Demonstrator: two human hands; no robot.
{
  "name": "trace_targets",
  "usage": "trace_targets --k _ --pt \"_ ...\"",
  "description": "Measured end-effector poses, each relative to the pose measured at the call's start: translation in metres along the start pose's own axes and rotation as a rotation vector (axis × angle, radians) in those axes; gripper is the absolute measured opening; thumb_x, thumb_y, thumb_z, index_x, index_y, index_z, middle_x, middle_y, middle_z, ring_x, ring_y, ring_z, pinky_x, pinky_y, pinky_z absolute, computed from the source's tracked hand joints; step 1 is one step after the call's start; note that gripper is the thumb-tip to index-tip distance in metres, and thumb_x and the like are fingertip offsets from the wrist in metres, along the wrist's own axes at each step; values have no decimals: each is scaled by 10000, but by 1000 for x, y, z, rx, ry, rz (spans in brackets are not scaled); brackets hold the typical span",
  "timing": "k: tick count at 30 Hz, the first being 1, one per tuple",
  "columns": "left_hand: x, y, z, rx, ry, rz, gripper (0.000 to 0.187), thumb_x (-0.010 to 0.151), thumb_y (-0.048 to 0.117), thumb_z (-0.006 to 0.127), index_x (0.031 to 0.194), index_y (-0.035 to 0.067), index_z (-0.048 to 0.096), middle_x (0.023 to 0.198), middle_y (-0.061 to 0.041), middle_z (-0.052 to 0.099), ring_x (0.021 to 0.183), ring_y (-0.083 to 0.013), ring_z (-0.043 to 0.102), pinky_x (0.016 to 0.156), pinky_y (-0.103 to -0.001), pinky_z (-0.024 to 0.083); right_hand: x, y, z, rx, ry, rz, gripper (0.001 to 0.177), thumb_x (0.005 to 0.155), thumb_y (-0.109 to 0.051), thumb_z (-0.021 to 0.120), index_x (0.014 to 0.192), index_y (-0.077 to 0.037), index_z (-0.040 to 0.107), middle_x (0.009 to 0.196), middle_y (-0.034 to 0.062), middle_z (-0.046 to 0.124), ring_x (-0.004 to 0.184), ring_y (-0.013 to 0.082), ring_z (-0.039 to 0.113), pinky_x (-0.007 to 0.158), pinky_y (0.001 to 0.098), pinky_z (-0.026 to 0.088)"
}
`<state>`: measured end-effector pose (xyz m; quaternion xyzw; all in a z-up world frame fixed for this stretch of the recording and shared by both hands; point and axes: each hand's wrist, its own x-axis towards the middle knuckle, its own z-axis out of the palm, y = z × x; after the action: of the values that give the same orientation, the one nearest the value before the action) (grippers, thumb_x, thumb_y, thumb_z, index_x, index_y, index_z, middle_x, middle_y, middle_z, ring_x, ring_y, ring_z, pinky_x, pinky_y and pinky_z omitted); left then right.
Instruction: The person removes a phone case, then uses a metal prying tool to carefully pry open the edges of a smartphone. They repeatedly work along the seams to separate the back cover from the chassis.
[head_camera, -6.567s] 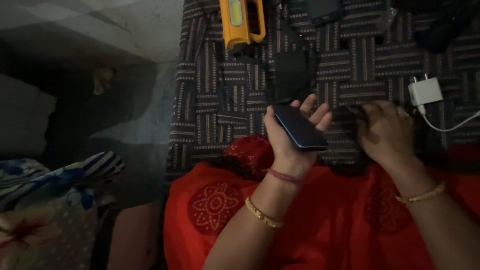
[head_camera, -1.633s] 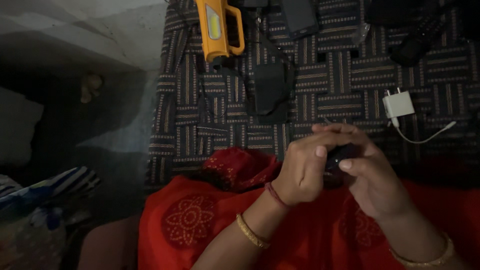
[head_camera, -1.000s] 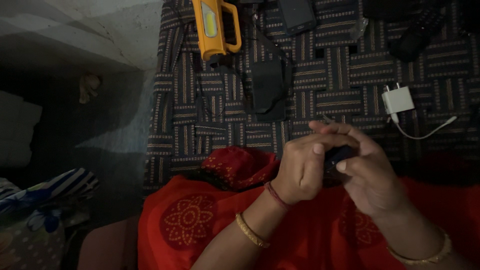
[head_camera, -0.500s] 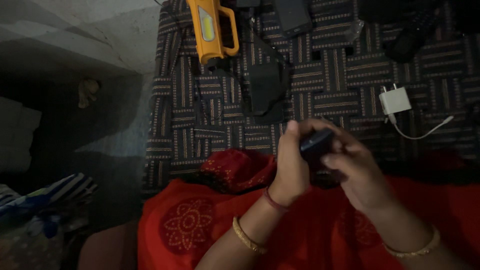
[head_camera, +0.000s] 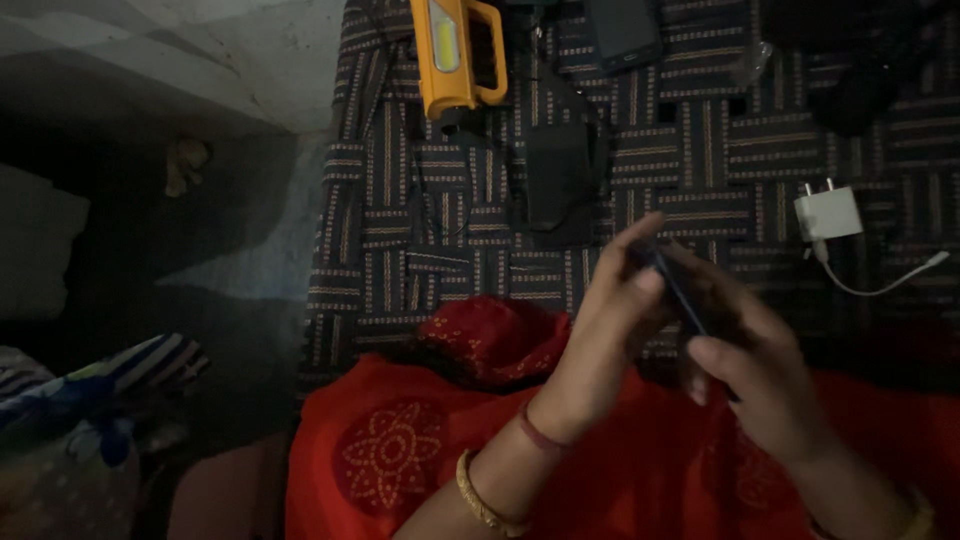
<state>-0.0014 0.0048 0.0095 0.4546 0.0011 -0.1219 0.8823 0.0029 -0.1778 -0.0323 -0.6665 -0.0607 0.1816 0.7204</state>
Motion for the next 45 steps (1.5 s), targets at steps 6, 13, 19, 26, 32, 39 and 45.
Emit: trace_targets --k 6,13,19,26,32,39,45 --pt "-16 11 11 25 -69 120 702 1046 32 553 1683 30 256 1409 -158 523 1309 -219 567 1103 -361 530 -5 -6 -6 47 -50 -18 851 841 -362 592 1587 -4 391 951 95 648 619 93 590 472 241 519" --pt "-19 10 11 111 -95 160 698 1029 -1 547 1671 1 271 1347 -192 579 1271 -228 628 1086 -357 560 -7 -12 -3 12 -58 -60 865 854 -338 653 1612 -15 388 1027 94 660 665 68 603 505 226 529" --pt "-19 10 11 116 -107 176 685 1025 21 556 1657 -3 291 1325 -200 591 1238 -241 639 1114 -382 564 -8 -14 -3 -9 -53 -63 868 841 -360 647 1598 -17 400 997 92 657 646 62 593 502 227 527" --pt "-19 9 10 128 -104 174 681 1021 16 562 1647 -13 296 1272 -171 595 1184 -227 660 1085 -389 582 -8 -14 -1 -18 -63 -90 840 881 -368 678 1590 -14 396 989 88 659 646 59 595 498 223 522" --pt "-21 10 10 174 -102 200 674 1020 13 590 1628 -33 305 1215 -151 619 1155 -205 674 1060 -358 585 -5 -17 1 54 -103 -84 865 892 -373 698 1600 -8 359 1269 161 615 1060 186 648 833 340 590" --pt "-20 10 10 438 -89 318 708 983 114 701 1583 -29 355 1287 -162 636 1105 -207 715 979 -333 633 2 3 -6 -78 -86 -144 862 930 -519 629 1566 4 374 1376 187 579 1252 272 632 989 425 589" --pt "-22 13 12 677 -96 446 815 999 212 745 1645 2 295 1426 -188 633 1189 -246 742 1036 -319 650 7 29 -14 131 -189 -202 865 983 -510 634 1581 20 303 1388 184 560 1232 264 640 994 437 601"
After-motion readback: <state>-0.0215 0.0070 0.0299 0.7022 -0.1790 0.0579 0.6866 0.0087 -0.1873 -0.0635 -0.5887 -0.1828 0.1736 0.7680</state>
